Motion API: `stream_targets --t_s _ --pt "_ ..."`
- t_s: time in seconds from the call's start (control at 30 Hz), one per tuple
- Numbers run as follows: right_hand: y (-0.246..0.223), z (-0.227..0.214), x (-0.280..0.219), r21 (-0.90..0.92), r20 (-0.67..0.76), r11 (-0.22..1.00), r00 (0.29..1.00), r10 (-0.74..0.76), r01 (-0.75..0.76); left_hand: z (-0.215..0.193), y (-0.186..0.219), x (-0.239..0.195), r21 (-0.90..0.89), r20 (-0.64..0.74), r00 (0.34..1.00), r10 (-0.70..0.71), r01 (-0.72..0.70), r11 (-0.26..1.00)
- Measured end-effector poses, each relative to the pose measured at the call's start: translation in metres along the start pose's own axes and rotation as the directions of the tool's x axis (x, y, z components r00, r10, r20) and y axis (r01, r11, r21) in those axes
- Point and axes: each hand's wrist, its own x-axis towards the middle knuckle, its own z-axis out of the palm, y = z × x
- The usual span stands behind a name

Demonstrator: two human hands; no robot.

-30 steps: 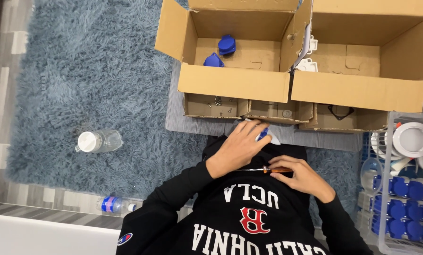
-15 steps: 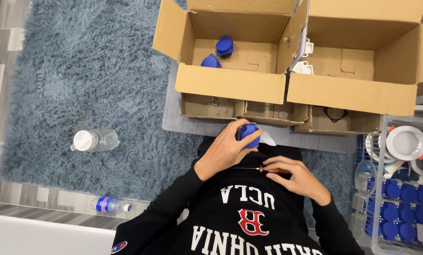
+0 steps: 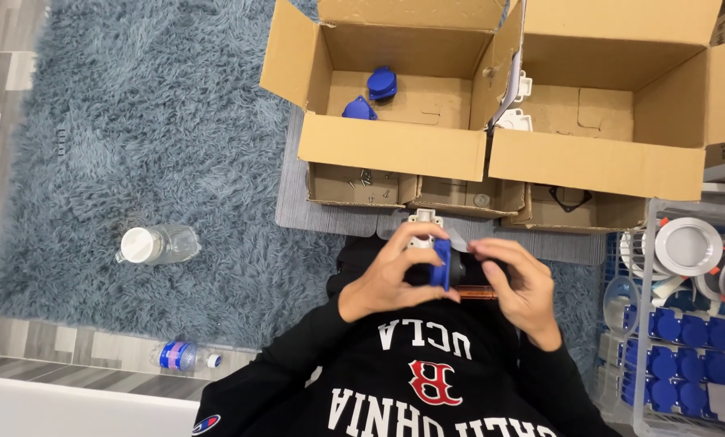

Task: Assembling a blue electrical socket into a white plastic housing using a screwdriver while sitting on the floor.

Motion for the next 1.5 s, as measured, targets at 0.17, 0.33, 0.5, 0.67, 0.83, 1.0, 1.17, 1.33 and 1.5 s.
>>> stream_targets --t_s 0.17,0.33,0.5,0.67,0.83,1.0,1.17,1.33,1.5 --pt "0.004 0.014 0.002 -0.049 -0.036 0.998 0.999 -0.039 0.037 0.005 0.01 0.004 -0.017 0.034 0.999 0.013 -0.012 1.0" --pt "0.013 0.013 -0.005 -0.03 -0.063 0.999 0.998 -0.03 0.028 0.009 0.013 0.005 -0.057 0.043 0.999 0.0 0.003 0.998" --pt "0.013 0.012 -0.005 0.031 -0.073 0.999 0.997 -0.005 0.007 0.008 0.018 0.009 -0.059 0.045 0.999 -0.011 0.014 0.998" --pt "0.009 0.009 -0.003 -0.076 -0.055 0.997 0.998 0.002 -0.006 0.0 0.023 0.018 -0.08 0.046 0.998 -0.041 0.045 0.996" --pt "0.001 -0.005 -0.001 -0.18 -0.078 0.984 0.997 -0.002 -0.012 -0.006 0.018 0.02 -0.073 0.037 0.998 -0.051 0.054 0.996" --pt "0.005 -0.056 0.002 -0.313 -0.188 0.948 0.976 -0.111 0.047 -0.035 0.004 0.02 0.096 -0.097 0.988 -0.122 0.131 0.987" --pt "0.002 -0.1 0.013 -0.521 -0.212 0.847 0.945 -0.249 0.107 -0.034 -0.001 0.015 -0.02 -0.104 0.988 -0.117 0.116 0.993" --pt "-0.004 -0.111 0.023 -0.774 -0.129 0.624 0.936 -0.328 0.112 -0.027 -0.004 0.015 -0.154 -0.089 0.991 -0.097 0.082 0.985" --pt "-0.001 -0.103 -0.001 -0.606 -0.142 0.794 0.976 -0.166 0.047 -0.026 -0.004 0.014 -0.294 -0.078 0.985 -0.152 0.123 0.948"
